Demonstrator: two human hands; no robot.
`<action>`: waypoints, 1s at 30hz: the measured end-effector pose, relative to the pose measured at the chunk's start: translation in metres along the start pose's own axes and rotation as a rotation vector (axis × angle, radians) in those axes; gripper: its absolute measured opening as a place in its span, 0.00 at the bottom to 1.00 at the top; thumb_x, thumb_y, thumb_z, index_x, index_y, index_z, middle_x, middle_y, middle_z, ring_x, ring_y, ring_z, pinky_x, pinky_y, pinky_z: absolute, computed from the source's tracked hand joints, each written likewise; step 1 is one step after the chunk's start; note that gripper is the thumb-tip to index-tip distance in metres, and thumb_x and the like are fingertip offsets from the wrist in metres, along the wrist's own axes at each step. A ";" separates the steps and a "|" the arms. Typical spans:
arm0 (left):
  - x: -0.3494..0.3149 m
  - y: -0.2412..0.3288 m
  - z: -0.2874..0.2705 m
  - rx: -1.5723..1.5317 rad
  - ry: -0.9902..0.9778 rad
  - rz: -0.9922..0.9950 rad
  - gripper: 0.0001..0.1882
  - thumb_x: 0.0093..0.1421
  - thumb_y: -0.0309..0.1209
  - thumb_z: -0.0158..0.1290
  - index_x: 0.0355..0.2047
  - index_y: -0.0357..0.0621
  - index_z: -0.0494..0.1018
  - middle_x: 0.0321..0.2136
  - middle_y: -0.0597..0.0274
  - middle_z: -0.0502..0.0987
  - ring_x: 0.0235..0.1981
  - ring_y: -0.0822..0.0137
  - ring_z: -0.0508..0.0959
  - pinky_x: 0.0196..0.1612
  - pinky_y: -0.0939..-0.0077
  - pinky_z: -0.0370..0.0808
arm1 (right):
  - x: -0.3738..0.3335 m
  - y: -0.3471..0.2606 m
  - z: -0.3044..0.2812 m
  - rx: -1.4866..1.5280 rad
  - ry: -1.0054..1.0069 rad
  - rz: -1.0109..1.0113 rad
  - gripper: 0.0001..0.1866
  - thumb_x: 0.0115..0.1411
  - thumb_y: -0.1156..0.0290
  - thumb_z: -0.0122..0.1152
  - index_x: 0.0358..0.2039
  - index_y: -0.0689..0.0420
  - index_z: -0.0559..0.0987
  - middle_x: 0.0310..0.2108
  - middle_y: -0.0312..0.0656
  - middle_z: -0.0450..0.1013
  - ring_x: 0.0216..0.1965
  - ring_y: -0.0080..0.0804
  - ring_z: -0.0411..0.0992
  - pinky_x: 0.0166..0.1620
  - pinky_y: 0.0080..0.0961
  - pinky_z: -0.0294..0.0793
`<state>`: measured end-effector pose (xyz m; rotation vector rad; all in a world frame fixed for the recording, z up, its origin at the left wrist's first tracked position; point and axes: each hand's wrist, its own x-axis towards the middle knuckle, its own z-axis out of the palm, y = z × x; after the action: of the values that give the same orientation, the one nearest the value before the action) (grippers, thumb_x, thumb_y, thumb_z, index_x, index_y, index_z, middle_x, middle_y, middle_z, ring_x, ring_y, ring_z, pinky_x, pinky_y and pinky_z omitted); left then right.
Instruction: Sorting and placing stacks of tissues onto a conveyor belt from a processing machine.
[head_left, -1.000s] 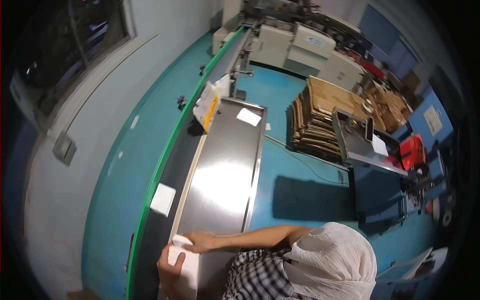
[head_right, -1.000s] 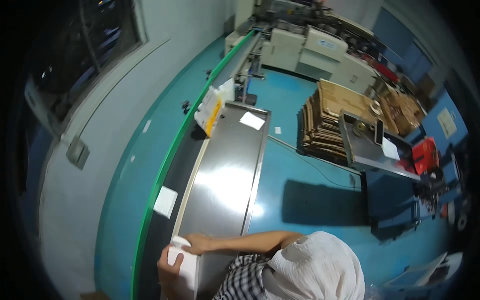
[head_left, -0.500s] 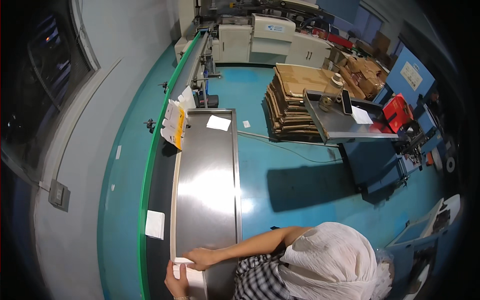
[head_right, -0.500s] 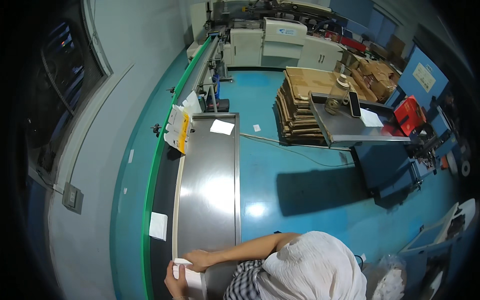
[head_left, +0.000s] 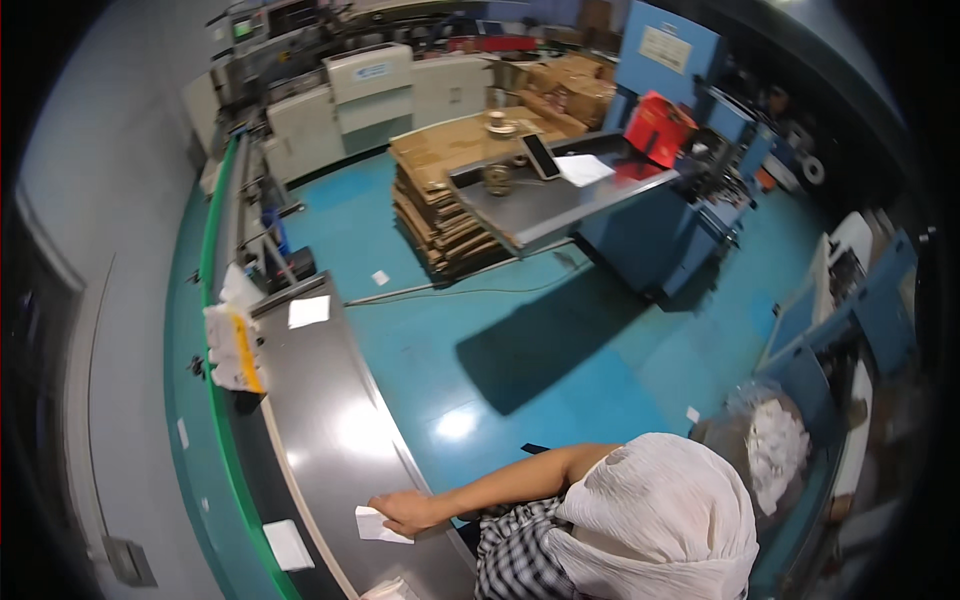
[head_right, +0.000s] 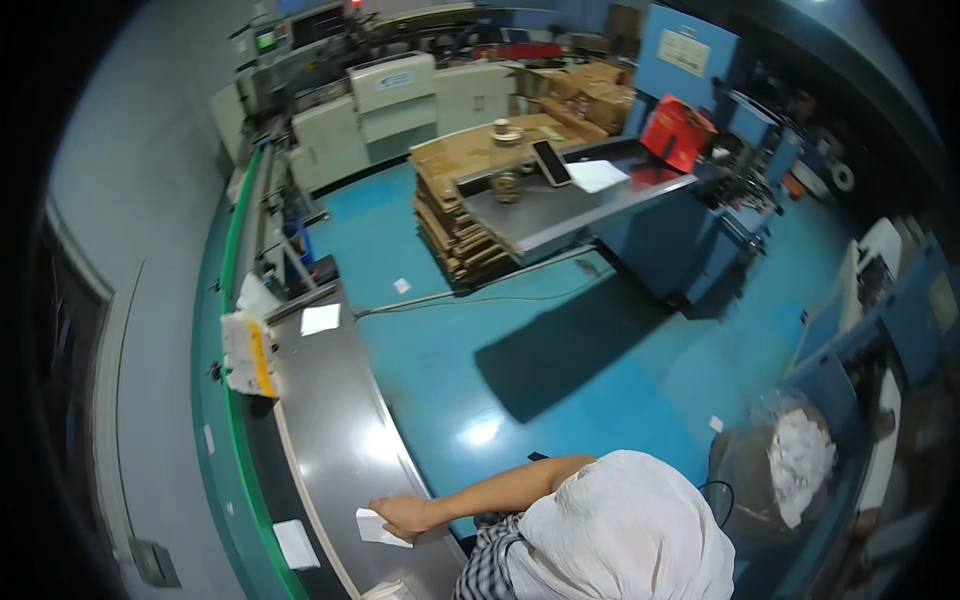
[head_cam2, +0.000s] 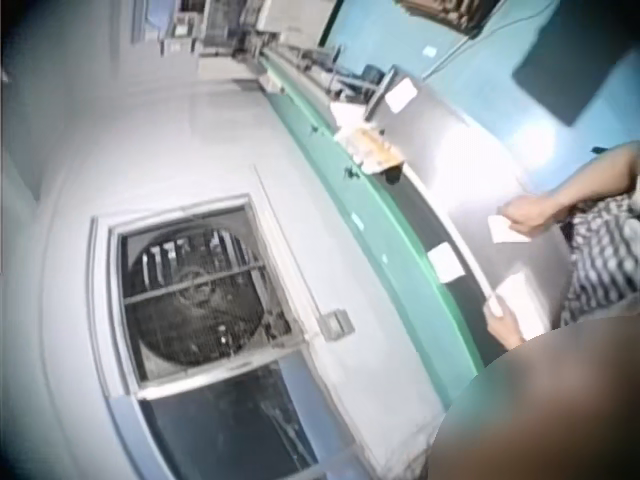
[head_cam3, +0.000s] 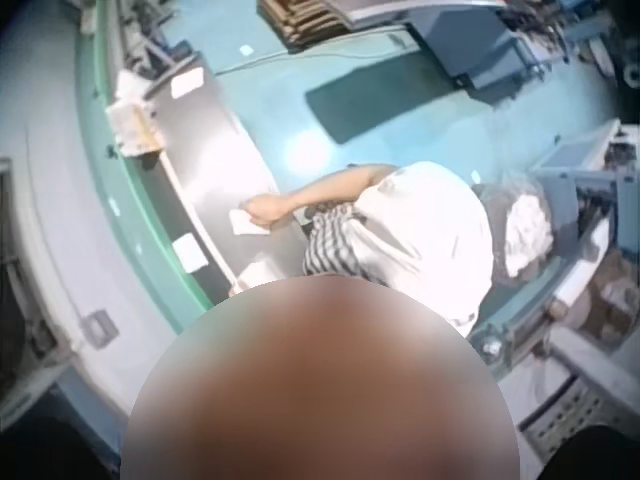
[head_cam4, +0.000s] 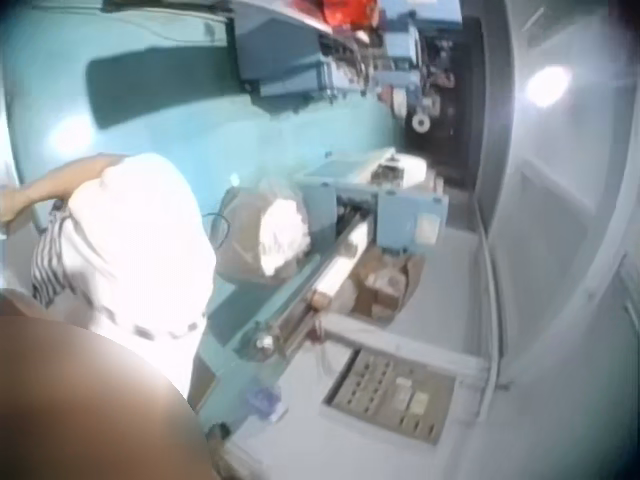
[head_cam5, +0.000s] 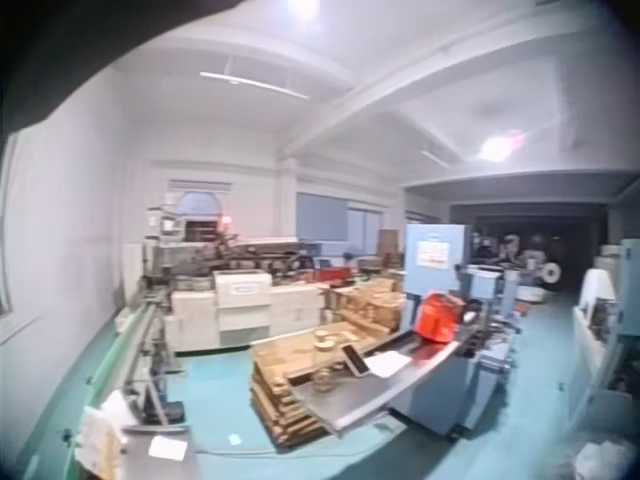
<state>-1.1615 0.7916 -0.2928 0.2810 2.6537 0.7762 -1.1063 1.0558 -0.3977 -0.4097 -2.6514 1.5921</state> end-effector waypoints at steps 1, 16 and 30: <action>0.001 -0.003 -0.001 -0.017 -0.014 -0.010 0.29 0.63 0.50 0.55 0.56 0.43 0.73 0.52 0.39 0.75 0.56 0.46 0.75 0.57 0.60 0.70 | -0.006 0.003 -0.003 0.021 0.029 -0.049 0.21 0.60 0.70 0.57 0.50 0.66 0.66 0.42 0.60 0.72 0.46 0.62 0.71 0.48 0.50 0.70; -0.015 0.029 -0.003 -0.064 -0.006 -0.022 0.30 0.66 0.50 0.52 0.51 0.29 0.71 0.50 0.35 0.75 0.50 0.42 0.74 0.56 0.56 0.69 | -0.031 0.011 -0.001 -0.088 0.089 -0.257 0.32 0.62 0.67 0.50 0.64 0.68 0.56 0.48 0.60 0.69 0.49 0.59 0.70 0.51 0.47 0.71; -0.015 0.032 -0.005 -0.090 -0.044 -0.029 0.30 0.66 0.49 0.53 0.51 0.30 0.71 0.49 0.38 0.75 0.48 0.47 0.74 0.55 0.58 0.69 | -0.031 0.015 0.001 -0.026 0.104 -0.329 0.33 0.62 0.68 0.50 0.64 0.68 0.55 0.51 0.61 0.68 0.51 0.59 0.69 0.53 0.46 0.71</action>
<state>-1.1466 0.8114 -0.2672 0.2322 2.5676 0.8669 -1.0738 1.0545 -0.4073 -0.0490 -2.5029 1.3980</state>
